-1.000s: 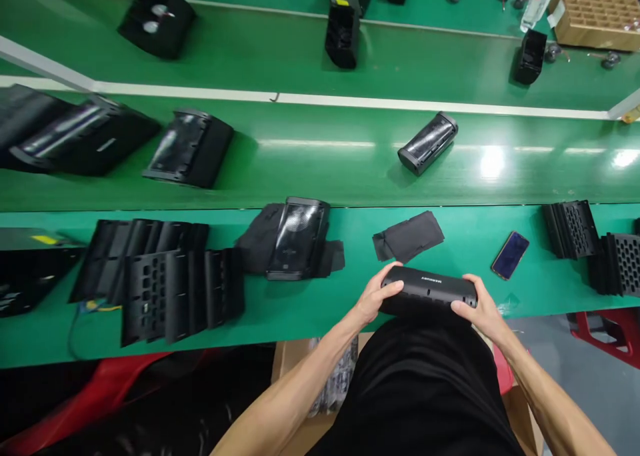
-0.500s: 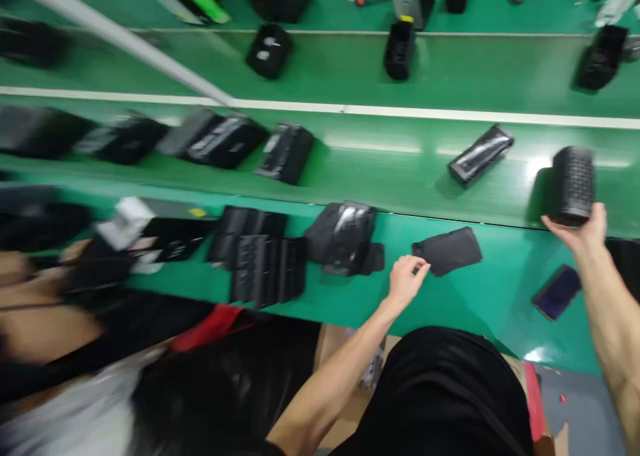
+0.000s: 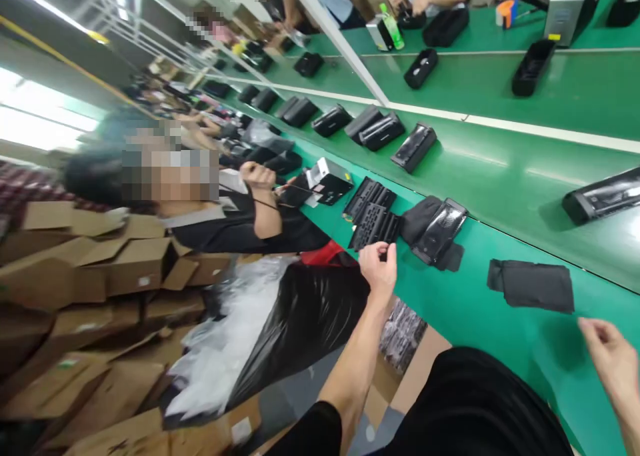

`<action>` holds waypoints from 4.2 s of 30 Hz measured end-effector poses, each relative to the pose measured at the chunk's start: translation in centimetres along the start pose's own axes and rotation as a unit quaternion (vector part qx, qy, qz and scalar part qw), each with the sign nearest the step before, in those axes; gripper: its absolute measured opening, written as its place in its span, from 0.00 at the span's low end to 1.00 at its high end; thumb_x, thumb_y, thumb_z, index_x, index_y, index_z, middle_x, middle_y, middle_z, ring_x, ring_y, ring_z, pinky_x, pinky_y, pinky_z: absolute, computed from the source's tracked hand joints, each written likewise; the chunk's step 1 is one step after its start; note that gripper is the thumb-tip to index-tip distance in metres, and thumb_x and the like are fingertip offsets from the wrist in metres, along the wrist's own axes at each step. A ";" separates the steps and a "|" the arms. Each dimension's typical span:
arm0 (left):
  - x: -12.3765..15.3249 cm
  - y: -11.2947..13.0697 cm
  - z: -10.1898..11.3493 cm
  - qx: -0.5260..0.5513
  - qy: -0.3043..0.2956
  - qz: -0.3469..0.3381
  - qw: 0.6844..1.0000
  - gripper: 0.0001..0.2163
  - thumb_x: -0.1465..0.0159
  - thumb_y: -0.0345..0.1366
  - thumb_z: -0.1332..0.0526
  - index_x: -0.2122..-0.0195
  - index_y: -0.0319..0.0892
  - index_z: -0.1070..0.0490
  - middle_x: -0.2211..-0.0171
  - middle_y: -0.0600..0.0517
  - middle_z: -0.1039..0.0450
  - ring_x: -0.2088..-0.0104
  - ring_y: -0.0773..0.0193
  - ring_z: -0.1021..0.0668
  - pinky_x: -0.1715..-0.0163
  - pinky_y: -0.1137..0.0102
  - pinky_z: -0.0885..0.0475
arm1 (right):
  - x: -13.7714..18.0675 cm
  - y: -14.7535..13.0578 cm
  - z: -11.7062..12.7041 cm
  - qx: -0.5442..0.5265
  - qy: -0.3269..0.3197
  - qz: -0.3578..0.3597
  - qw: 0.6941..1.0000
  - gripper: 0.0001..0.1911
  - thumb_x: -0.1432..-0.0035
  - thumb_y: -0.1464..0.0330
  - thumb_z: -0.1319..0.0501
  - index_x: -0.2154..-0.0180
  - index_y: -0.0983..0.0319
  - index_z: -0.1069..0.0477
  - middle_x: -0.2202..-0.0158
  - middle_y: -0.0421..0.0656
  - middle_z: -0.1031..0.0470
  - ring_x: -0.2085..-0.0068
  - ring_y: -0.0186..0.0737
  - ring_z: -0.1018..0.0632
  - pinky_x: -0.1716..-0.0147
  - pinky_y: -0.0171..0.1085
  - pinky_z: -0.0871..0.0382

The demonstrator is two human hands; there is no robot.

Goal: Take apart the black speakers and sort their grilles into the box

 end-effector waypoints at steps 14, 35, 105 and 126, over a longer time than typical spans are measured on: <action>-8.0 -5.4 2.8 0.004 -0.111 0.063 0.992 0.09 0.38 0.42 0.35 0.63 0.43 0.23 0.64 0.51 0.17 0.55 0.51 0.18 0.46 0.57 0.23 | 1.8 -7.0 -6.9 0.066 -0.071 0.159 0.982 0.27 0.43 0.42 0.43 0.69 0.57 0.24 0.70 0.49 0.16 0.67 0.53 0.18 0.65 0.45 0.29; 9.4 12.8 0.7 0.233 -0.318 -0.365 0.843 0.10 0.26 0.45 0.39 0.59 0.49 0.19 0.64 0.47 0.20 0.63 0.53 0.19 0.62 0.60 0.23 | -2.0 -7.3 -4.3 0.077 -0.010 0.141 0.987 0.17 0.31 0.59 0.44 0.60 0.61 0.21 0.58 0.49 0.19 0.54 0.50 0.21 0.48 0.44 0.30; 18.6 15.7 -13.3 0.352 -0.580 -0.028 0.734 0.19 0.37 0.38 0.36 0.45 0.41 0.23 0.51 0.45 0.18 0.58 0.58 0.19 0.58 0.67 0.23 | 6.8 -1.6 0.5 -0.301 -0.152 0.039 0.940 0.32 0.53 0.49 0.22 0.53 0.58 0.26 0.68 0.36 0.28 0.69 0.36 0.28 0.70 0.36 0.32; 18.2 15.9 -10.7 0.425 -0.587 0.027 0.689 0.23 0.31 0.51 0.34 0.42 0.41 0.21 0.55 0.46 0.18 0.61 0.61 0.19 0.58 0.69 0.22 | 9.2 -2.0 2.2 -0.288 -0.083 0.046 0.953 0.26 0.43 0.45 0.27 0.56 0.57 0.23 0.70 0.38 0.30 0.68 0.40 0.30 0.69 0.37 0.36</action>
Point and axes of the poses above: each hand's wrist, its own x-axis away from the middle knuckle, its own z-axis out of the back of the hand, y = z × x, the point moved 5 cm from there along -x, towards the middle knuckle
